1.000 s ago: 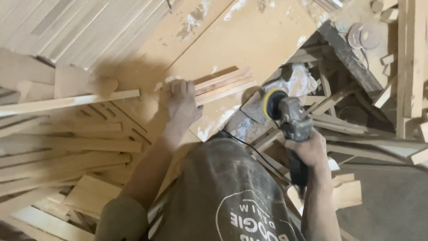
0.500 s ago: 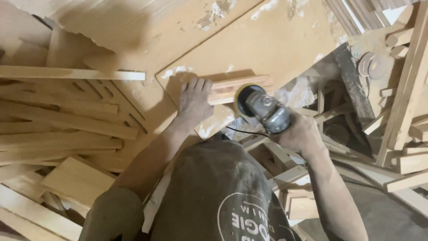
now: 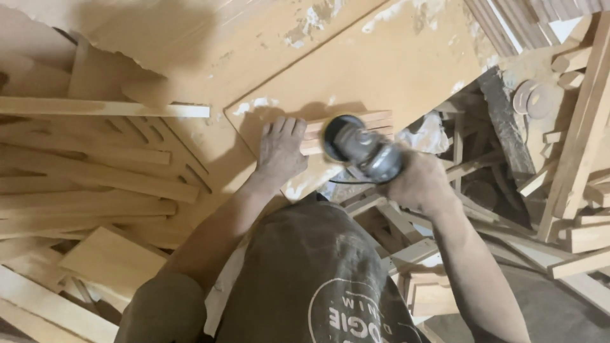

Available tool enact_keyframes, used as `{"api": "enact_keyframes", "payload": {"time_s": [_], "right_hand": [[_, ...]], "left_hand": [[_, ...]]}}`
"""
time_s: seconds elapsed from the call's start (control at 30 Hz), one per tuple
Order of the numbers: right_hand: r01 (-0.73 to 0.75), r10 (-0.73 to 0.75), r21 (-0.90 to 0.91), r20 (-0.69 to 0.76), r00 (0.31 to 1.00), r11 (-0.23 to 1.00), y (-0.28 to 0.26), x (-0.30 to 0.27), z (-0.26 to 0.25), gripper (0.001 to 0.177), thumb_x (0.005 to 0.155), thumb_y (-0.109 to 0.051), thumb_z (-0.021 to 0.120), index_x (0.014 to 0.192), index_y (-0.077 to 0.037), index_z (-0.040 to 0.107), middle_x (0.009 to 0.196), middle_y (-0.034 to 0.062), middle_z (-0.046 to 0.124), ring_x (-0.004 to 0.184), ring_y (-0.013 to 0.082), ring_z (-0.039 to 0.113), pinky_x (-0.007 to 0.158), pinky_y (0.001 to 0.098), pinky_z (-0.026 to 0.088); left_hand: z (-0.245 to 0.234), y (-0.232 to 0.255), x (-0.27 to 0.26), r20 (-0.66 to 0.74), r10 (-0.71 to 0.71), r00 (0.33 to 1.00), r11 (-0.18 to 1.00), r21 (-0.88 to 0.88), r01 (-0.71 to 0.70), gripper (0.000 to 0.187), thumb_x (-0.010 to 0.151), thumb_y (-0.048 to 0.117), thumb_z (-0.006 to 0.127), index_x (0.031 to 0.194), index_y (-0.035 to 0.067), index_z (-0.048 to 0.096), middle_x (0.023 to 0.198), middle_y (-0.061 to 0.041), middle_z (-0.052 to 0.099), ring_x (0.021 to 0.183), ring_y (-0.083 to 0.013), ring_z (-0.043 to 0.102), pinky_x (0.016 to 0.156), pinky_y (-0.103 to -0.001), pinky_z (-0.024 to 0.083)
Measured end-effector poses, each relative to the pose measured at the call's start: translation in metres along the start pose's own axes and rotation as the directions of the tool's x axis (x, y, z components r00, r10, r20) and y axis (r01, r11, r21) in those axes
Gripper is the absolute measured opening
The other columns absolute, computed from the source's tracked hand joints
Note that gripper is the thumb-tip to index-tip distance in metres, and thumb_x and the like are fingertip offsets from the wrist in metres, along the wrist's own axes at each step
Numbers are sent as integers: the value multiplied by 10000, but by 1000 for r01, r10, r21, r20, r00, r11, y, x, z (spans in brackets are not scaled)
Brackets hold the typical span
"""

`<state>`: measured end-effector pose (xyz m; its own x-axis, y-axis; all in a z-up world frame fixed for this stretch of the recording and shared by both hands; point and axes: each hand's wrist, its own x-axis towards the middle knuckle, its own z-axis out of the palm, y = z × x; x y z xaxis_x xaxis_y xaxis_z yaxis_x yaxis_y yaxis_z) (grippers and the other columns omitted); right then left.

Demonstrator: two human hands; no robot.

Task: Using a handheld orbital sander to smooth the surfaces and edges of small wooden strips on a workbench.

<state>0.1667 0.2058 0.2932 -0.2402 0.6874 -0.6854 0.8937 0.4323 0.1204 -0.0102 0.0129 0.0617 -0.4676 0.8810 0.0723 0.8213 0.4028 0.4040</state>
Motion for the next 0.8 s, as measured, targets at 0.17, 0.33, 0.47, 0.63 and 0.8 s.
{"api": "enact_keyframes", "payload": {"time_s": [0.17, 0.33, 0.47, 0.63, 0.8], "right_hand": [[28, -28, -9, 29, 999, 1000, 0, 0, -16, 767, 641, -478, 958, 1314, -129, 842, 1249, 224, 852, 1303, 404, 764, 1103, 553, 622], [-41, 44, 56, -39, 998, 998, 70, 25, -30, 764, 710, -475, 939, 1379, -141, 780, 1294, 221, 838, 1294, 418, 754, 1129, 527, 592], [-85, 88, 67, -45, 995, 994, 69, 29, -1, 849, 606, -554, 981, 1322, -114, 857, 1211, 236, 859, 1249, 411, 782, 1076, 565, 619], [71, -71, 34, 16, 997, 997, 28, -5, 30, 765, 604, -594, 953, 1235, -180, 829, 1155, 151, 864, 1231, 364, 794, 1070, 541, 636], [40, -40, 54, -5, 999, 998, 57, 3, 3, 753, 600, -542, 917, 1251, -176, 821, 1147, 154, 864, 1222, 358, 798, 1048, 530, 659]], "left_hand": [[7, 2, -5, -30, 3, 1000, 1000, -24, -3, 844, 579, 335, 1006, 1312, 141, 634, 1151, -74, 636, 1166, -309, 601, 950, -488, 516], [-14, 7, -1, 55, -9, 998, 1000, -6, 9, 753, 635, 246, 917, 1327, 114, 650, 1164, -57, 642, 1128, -291, 589, 956, -449, 499], [4, 4, -5, -33, -15, 999, 1000, 26, 16, 810, 599, 360, 986, 1301, 156, 635, 1136, -46, 623, 1152, -286, 603, 957, -473, 509], [2, 1, -5, -35, -1, 999, 999, 55, 3, 809, 591, 380, 980, 1295, 166, 645, 1137, -42, 654, 1157, -279, 624, 967, -470, 519], [-6, 1, -5, -106, 34, 994, 995, 99, -24, 790, 570, 379, 977, 1258, 164, 654, 1089, -59, 647, 1086, -295, 636, 895, -464, 527]]}}
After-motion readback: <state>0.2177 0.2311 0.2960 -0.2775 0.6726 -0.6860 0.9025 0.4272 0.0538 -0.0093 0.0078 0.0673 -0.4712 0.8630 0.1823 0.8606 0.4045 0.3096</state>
